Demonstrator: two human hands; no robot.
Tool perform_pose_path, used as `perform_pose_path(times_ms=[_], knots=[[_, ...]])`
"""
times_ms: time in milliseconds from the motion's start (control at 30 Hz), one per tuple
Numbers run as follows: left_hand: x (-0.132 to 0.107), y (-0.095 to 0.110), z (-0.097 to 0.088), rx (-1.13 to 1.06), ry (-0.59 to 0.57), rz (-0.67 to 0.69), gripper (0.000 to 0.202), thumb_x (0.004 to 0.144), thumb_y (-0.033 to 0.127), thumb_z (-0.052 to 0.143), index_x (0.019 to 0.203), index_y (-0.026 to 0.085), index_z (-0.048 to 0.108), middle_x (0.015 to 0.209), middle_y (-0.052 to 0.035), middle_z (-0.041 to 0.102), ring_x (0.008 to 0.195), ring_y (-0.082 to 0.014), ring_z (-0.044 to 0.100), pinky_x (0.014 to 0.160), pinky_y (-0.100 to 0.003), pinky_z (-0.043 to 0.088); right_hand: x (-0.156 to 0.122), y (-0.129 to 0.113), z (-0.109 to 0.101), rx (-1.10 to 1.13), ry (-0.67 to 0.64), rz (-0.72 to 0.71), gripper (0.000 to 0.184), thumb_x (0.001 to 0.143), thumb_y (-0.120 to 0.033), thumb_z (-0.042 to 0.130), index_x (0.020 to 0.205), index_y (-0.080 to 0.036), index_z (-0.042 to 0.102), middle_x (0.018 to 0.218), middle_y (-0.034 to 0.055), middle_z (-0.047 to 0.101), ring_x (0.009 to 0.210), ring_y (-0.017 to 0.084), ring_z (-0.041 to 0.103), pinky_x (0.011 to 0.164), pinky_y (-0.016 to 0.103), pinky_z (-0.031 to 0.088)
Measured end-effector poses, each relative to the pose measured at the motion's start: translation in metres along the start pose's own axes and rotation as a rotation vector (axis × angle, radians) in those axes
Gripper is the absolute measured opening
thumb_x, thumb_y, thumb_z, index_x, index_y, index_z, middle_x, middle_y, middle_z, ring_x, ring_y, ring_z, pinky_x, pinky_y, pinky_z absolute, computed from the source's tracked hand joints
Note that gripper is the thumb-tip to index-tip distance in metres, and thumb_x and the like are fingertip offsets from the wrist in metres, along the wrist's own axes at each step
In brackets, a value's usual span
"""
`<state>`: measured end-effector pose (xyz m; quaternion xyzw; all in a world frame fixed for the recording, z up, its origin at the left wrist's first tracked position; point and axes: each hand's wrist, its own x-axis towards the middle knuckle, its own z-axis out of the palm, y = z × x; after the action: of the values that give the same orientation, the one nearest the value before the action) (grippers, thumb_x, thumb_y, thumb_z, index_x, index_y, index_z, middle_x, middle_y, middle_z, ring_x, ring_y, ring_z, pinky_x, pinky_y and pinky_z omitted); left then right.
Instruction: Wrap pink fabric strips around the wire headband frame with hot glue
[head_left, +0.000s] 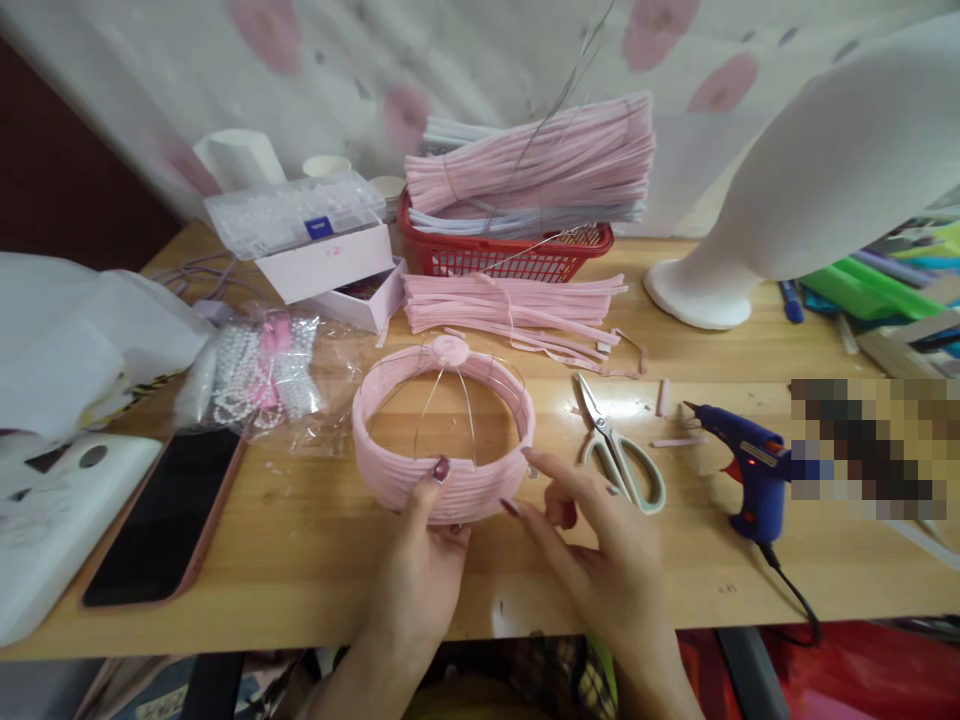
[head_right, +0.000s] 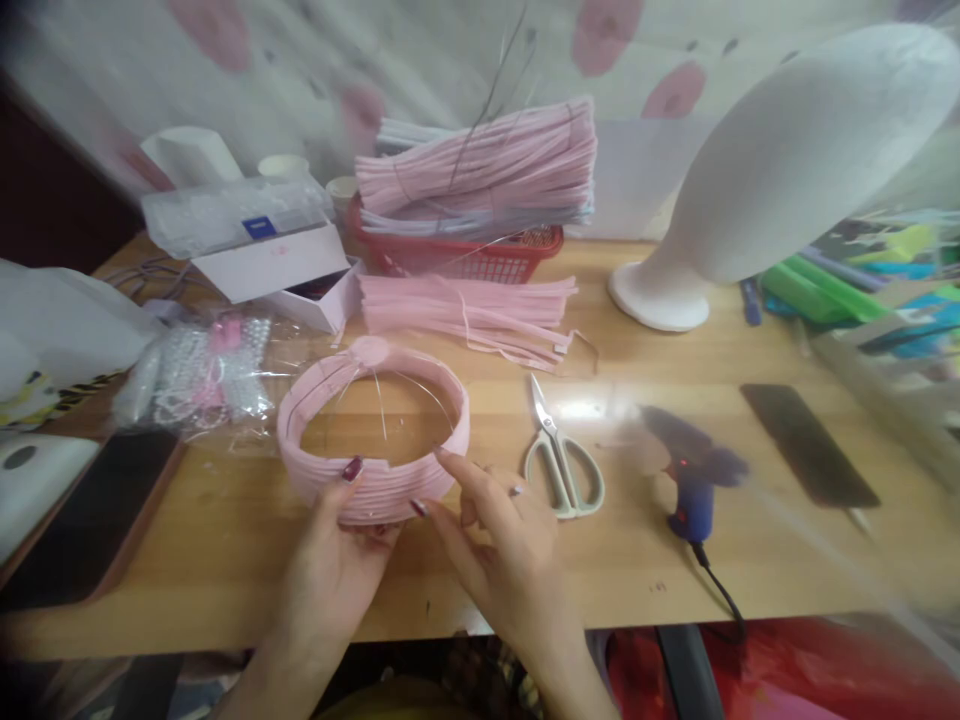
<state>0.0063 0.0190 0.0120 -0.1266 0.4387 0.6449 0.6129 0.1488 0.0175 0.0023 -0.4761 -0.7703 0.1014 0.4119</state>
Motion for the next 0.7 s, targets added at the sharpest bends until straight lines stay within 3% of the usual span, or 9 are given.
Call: perform_pose_path(times_ms=[100, 267, 467, 533, 600, 700], knots=[[0.001, 0.001, 0.001, -0.008, 0.05, -0.011, 0.042, 0.084, 0.008, 0.066, 0.122, 0.024, 0.066, 0.092, -0.0024, 0.079, 0.075, -0.0159, 0.074, 0.067, -0.024, 0.062, -0.005, 0.014, -0.013, -0.101, 0.122, 0.076, 0.005, 0.092, -0.016, 0.064, 0.094, -0.021, 0.064, 0.063, -0.0064, 0.053, 0.053, 0.007, 0.05, 0.054, 0.018, 0.04], [0.003, 0.002, 0.003, 0.021, 0.05, -0.019, 0.046, 0.086, 0.008, 0.063, 0.129, 0.026, 0.062, 0.097, -0.0028, 0.079, 0.08, -0.0165, 0.075, 0.074, -0.025, 0.062, -0.028, 0.047, -0.042, -0.308, 0.189, 0.212, 0.02, 0.091, -0.026, 0.065, 0.073, -0.019, 0.06, 0.058, -0.0051, 0.053, 0.05, 0.008, 0.048, 0.052, 0.022, 0.037], [0.006, 0.001, -0.006, 0.026, -0.057, -0.013, 0.06, 0.072, 0.011, 0.08, 0.127, 0.028, 0.064, 0.106, -0.0024, 0.078, 0.097, -0.0213, 0.074, 0.086, -0.029, 0.061, -0.044, 0.063, -0.076, -0.404, 0.114, 0.508, 0.047, 0.094, -0.045, 0.057, 0.055, -0.02, 0.05, 0.048, -0.0043, 0.041, 0.045, 0.011, 0.04, 0.045, 0.025, 0.032], [0.008, -0.001, -0.009, 0.022, -0.104, -0.015, 0.061, 0.066, 0.014, 0.086, 0.122, 0.028, 0.067, 0.104, -0.0021, 0.078, 0.1, -0.0223, 0.073, 0.087, -0.03, 0.06, -0.042, 0.058, -0.077, -0.335, 0.112, 0.459, 0.049, 0.095, -0.04, 0.056, 0.052, -0.021, 0.046, 0.047, -0.0042, 0.041, 0.044, 0.01, 0.04, 0.045, 0.026, 0.032], [0.009, -0.003, -0.012, 0.017, -0.12, -0.008, 0.058, 0.059, 0.018, 0.09, 0.113, 0.025, 0.07, 0.098, -0.0019, 0.079, 0.096, -0.0226, 0.073, 0.083, -0.029, 0.061, -0.035, 0.049, -0.069, -0.238, 0.132, 0.31, 0.042, 0.095, -0.03, 0.058, 0.055, -0.021, 0.048, 0.052, -0.0037, 0.047, 0.049, 0.011, 0.046, 0.05, 0.026, 0.037], [0.01, -0.005, -0.014, 0.031, -0.104, -0.004, 0.053, 0.054, 0.019, 0.093, 0.103, 0.021, 0.072, 0.086, -0.0005, 0.078, 0.087, -0.021, 0.073, 0.076, -0.027, 0.06, -0.02, 0.027, -0.043, -0.094, 0.096, 0.123, 0.011, 0.091, -0.02, 0.064, 0.082, -0.022, 0.06, 0.077, 0.0006, 0.061, 0.071, 0.016, 0.06, 0.064, 0.028, 0.046]])
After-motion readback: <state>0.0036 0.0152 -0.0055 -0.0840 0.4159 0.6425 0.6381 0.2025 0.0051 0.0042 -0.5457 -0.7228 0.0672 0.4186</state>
